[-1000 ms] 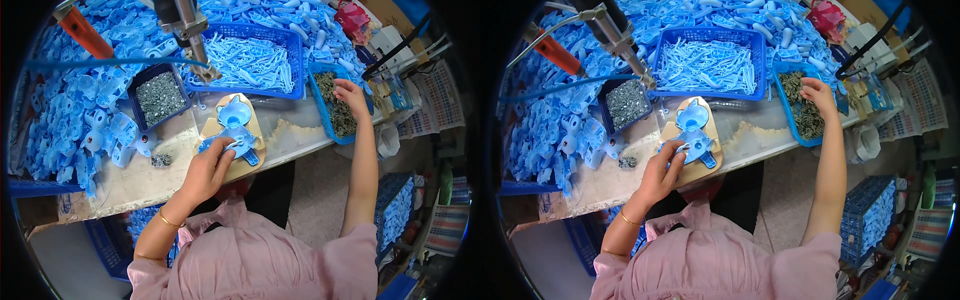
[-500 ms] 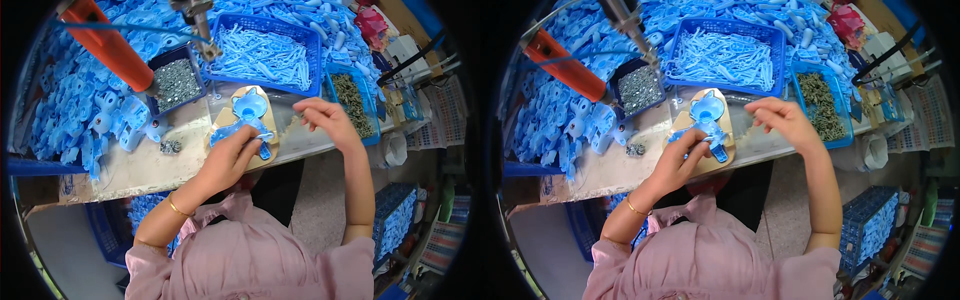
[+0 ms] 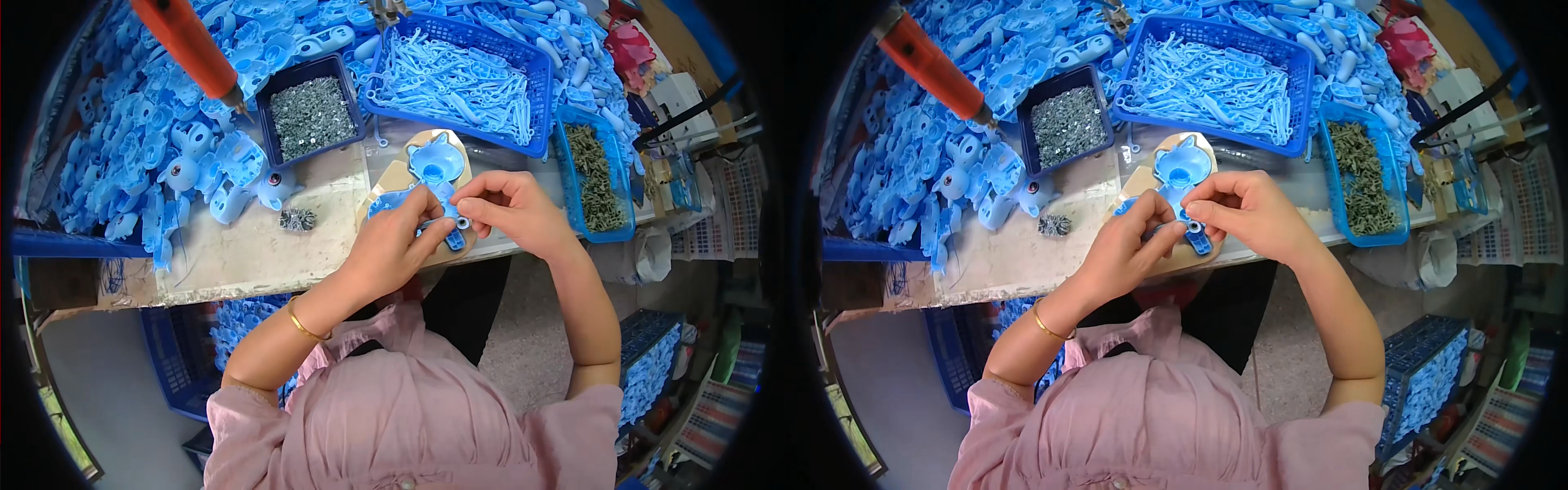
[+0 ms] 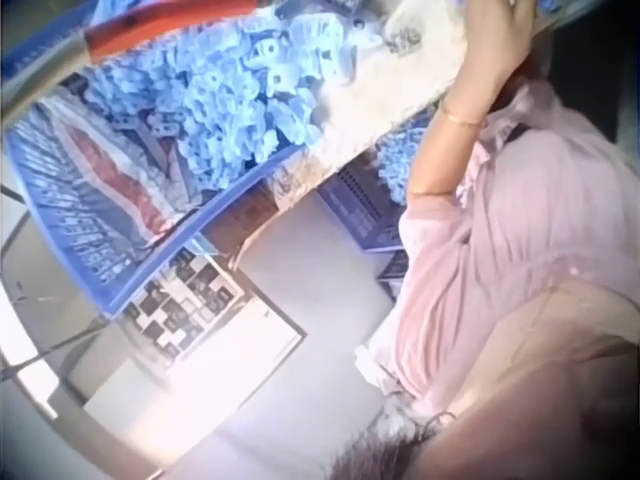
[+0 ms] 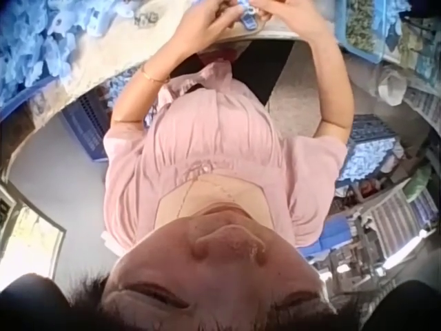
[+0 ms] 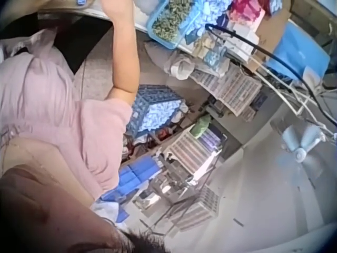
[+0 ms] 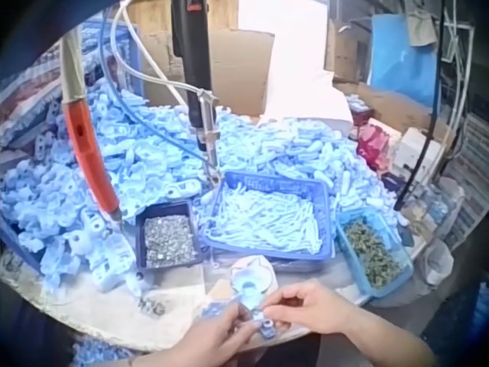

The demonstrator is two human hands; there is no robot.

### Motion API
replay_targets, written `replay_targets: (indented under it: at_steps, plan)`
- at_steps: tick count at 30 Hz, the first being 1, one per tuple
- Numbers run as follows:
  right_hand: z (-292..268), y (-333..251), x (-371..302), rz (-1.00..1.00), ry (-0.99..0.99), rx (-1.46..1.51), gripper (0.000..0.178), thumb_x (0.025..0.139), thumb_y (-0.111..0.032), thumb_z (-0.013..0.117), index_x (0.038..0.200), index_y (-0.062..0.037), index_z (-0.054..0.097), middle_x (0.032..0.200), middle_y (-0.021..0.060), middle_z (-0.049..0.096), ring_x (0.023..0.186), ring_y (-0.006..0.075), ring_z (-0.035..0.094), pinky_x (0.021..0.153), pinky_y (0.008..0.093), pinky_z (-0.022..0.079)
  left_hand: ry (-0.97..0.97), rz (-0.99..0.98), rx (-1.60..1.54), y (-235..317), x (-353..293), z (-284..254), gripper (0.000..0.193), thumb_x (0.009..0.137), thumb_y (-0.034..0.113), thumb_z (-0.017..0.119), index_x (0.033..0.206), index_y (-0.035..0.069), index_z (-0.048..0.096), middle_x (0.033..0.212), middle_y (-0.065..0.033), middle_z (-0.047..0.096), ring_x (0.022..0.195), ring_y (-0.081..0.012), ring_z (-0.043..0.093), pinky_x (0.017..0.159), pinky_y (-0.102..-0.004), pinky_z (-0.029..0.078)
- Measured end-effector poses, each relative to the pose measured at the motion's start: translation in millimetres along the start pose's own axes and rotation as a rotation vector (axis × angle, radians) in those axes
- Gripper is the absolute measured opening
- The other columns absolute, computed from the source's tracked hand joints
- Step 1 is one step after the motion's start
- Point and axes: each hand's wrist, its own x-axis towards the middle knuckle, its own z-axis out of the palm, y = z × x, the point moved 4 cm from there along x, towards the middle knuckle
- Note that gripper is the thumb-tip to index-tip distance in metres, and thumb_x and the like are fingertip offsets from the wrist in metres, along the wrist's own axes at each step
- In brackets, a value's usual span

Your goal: Assemble blue plastic toy horses by applying adhesive and attaching small decorative components.

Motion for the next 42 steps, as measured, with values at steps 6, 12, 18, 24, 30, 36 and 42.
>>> replay_targets:
  at_steps: [6,12,18,24,30,36,42]
  plan:
    - [9,-9,-7,-0.001,0.157,-0.195,0.014,0.095,-0.011,0.070,0.101,0.0012,0.072,0.077,0.0010,0.067,0.066,0.0058,0.060,0.060,0.0224,0.050,0.108,0.095,0.348,4,-5,-3,0.018,0.100,0.022,0.063,0.101,0.005,0.057,0.075,-0.0023,0.064,0.064,-0.0114,0.059,0.061,-0.0308,0.046]
    - [10,1,-9,0.062,-0.091,0.090,0.013,0.095,-0.008,0.068,0.104,-0.0003,0.072,0.081,0.0003,0.066,0.069,0.0056,0.060,0.061,0.0222,0.049,-0.143,0.000,-0.246,-15,-8,-2,0.020,0.101,0.023,0.062,0.109,0.005,0.065,0.078,-0.0032,0.066,0.068,-0.0072,0.055,0.063,-0.0257,0.045]
    - [23,2,-6,-0.187,0.055,-0.264,0.023,0.092,-0.006,0.070,0.115,-0.0023,0.068,0.098,0.0003,0.067,0.081,0.0047,0.059,0.069,0.0219,0.048,0.128,0.336,0.449,-7,-15,-21,0.033,0.086,0.023,0.077,0.110,0.003,0.065,0.093,-0.0081,0.070,0.086,-0.0254,0.063,0.078,-0.0369,0.050]
    - [2,34,22,-0.022,0.112,-0.148,0.024,0.090,-0.006,0.072,0.112,-0.0008,0.066,0.092,0.0008,0.067,0.081,0.0045,0.060,0.071,0.0212,0.049,0.284,0.275,0.571,-23,-16,-37,0.053,0.073,0.024,0.084,0.117,0.006,0.062,0.113,-0.0111,0.065,0.101,-0.0344,0.057,0.089,-0.0440,0.047]
    - [-1,43,33,0.030,0.154,-0.273,0.022,0.089,-0.005,0.072,0.109,0.0001,0.065,0.090,0.0020,0.068,0.078,0.0049,0.061,0.067,0.0214,0.050,0.349,0.255,0.606,-35,-8,-33,0.043,0.072,0.019,0.081,0.109,0.006,0.063,0.104,-0.0109,0.063,0.096,-0.0330,0.058,0.083,-0.0426,0.048]
    - [2,30,38,0.010,0.012,-0.370,0.020,0.086,-0.003,0.073,0.104,0.0027,0.066,0.088,0.0064,0.070,0.074,0.0072,0.063,0.065,0.0232,0.050,0.343,0.231,0.668,-31,-7,-30,0.032,0.072,0.016,0.079,0.099,0.006,0.064,0.102,-0.0092,0.062,0.093,-0.0321,0.058,0.081,-0.0429,0.048]
    - [2,16,53,0.061,-0.116,-0.629,0.019,0.078,-0.008,0.075,0.096,-0.0026,0.072,0.090,0.0130,0.071,0.081,0.0251,0.070,0.072,0.0360,0.053,0.324,0.213,0.712,-29,-4,-27,0.021,0.073,0.017,0.079,0.088,0.009,0.067,0.102,-0.0061,0.061,0.094,-0.0286,0.057,0.080,-0.0413,0.047]
